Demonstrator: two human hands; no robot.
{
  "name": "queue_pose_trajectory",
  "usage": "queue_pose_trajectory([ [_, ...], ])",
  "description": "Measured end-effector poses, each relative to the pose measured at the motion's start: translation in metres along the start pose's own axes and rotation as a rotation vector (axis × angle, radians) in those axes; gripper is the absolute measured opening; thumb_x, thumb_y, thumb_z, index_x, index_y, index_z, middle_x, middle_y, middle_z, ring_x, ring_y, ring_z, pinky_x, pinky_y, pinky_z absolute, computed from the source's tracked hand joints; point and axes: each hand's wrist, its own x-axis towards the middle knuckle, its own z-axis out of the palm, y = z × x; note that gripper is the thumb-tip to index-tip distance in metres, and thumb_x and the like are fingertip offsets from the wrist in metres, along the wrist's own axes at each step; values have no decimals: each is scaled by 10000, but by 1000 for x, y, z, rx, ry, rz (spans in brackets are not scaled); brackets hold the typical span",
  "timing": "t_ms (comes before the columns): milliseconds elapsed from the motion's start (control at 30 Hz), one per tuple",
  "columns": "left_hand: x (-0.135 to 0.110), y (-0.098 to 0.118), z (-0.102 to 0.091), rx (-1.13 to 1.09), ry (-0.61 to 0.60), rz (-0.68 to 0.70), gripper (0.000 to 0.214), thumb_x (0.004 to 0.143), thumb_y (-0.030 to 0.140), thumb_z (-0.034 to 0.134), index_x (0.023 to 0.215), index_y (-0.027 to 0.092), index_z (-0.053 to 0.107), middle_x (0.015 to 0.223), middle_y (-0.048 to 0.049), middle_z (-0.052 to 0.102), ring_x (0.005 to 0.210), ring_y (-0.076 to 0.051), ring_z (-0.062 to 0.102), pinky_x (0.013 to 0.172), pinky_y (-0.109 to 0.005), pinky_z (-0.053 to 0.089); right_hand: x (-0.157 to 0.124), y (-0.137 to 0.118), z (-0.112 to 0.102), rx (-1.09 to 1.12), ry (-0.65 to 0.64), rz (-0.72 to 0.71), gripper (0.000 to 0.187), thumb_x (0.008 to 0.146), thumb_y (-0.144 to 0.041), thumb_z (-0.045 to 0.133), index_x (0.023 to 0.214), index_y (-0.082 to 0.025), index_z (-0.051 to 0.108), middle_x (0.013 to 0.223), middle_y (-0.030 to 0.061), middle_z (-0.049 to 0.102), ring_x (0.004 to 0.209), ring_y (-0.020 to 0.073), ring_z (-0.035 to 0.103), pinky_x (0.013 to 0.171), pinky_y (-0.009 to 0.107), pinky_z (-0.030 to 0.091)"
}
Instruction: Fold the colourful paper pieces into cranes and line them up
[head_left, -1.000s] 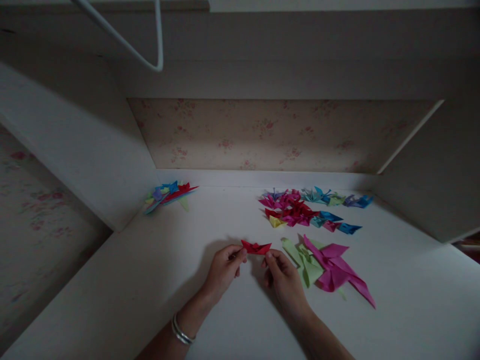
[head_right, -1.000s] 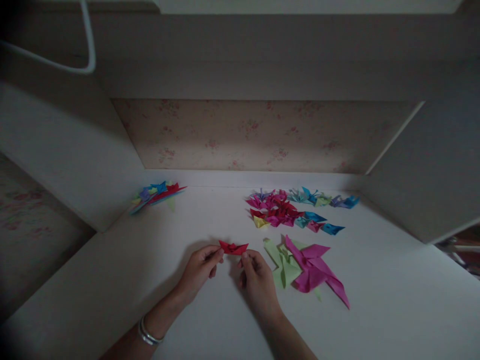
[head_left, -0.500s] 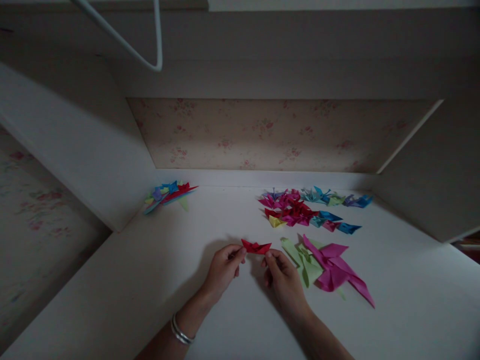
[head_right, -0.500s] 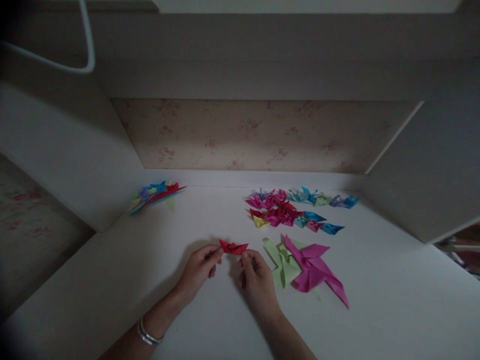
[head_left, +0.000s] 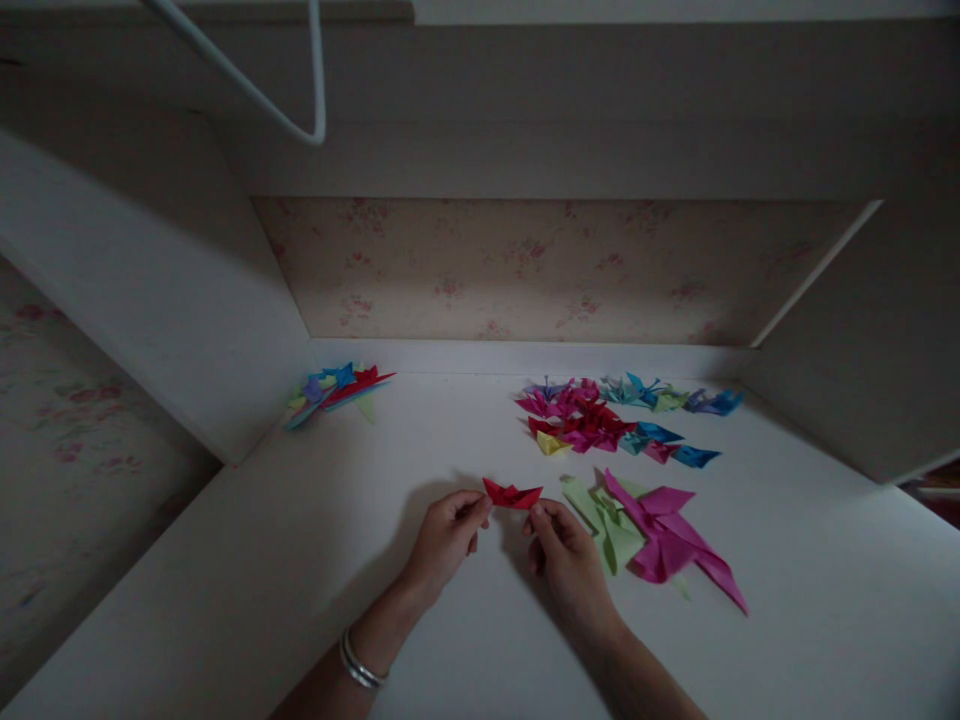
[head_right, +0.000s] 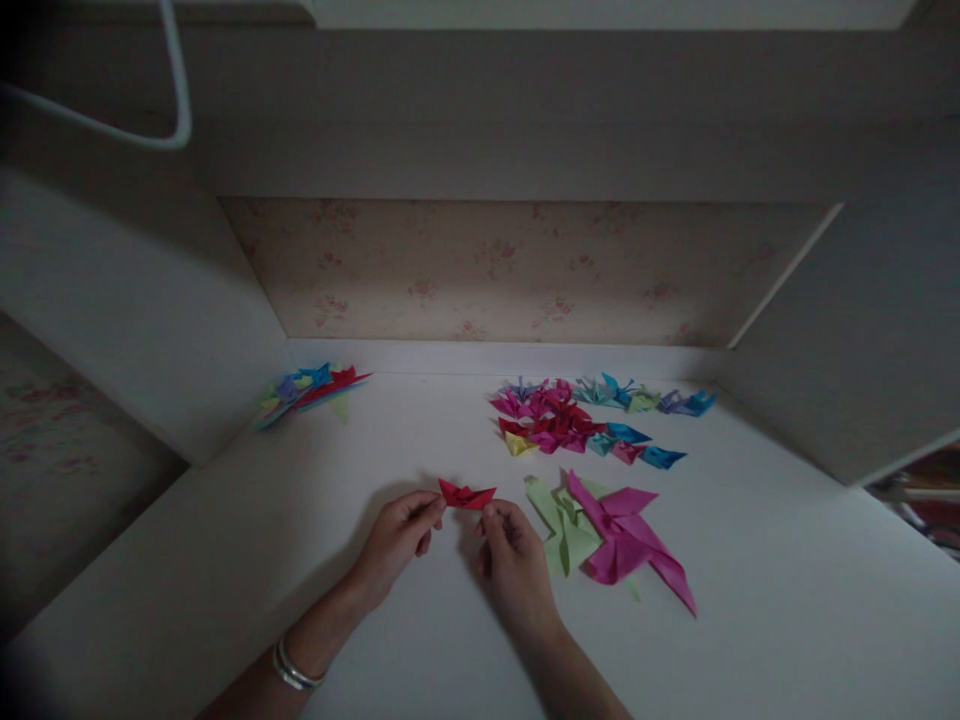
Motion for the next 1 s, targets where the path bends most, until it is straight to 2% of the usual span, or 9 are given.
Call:
queue_pose_trajectory([
  [133,0,0,0,16,4,-7,340,808,452,560,795,118,626,619,26,511,426,-55,397,391,-176,281,-1,-3,0,-8,6,10,330,840,-523,524,797,-196,540,586,-46,479,403,73,407,377,200,281],
  [400,-1,3,0,16,-3,4,358,799,480,559,782,132,639,618,27,517,433,-62,405,402,-186,279,-2,-6,1,27,9,21,336,825,-537,537,810,-201,536,650,-35,510,398,69,383,369,209,281],
  [633,-2,4,1,39,9,24,340,806,453,566,805,124,650,612,23,520,439,-62,406,408,-184,284,-4,-7,0,23,26,21,336,831,-536,535,782,-203,521,474,-77,406,364,76,353,353,194,243],
  [900,-5,13,-6,85,155,168,338,814,466,569,888,150,658,603,21,536,504,-89,470,458,-189,350,-6,-7,-4,11,47,-3,348,851,-535,511,771,-196,511,473,-73,409,368,75,343,357,196,243],
  [1000,-7,19,-12,130,174,235,297,823,437,569,901,167,664,729,-11,594,553,-97,507,482,-190,381,-6,-5,-4,20,20,0,344,839,-535,529,771,-197,516,467,-76,405,364,78,330,355,204,232],
])
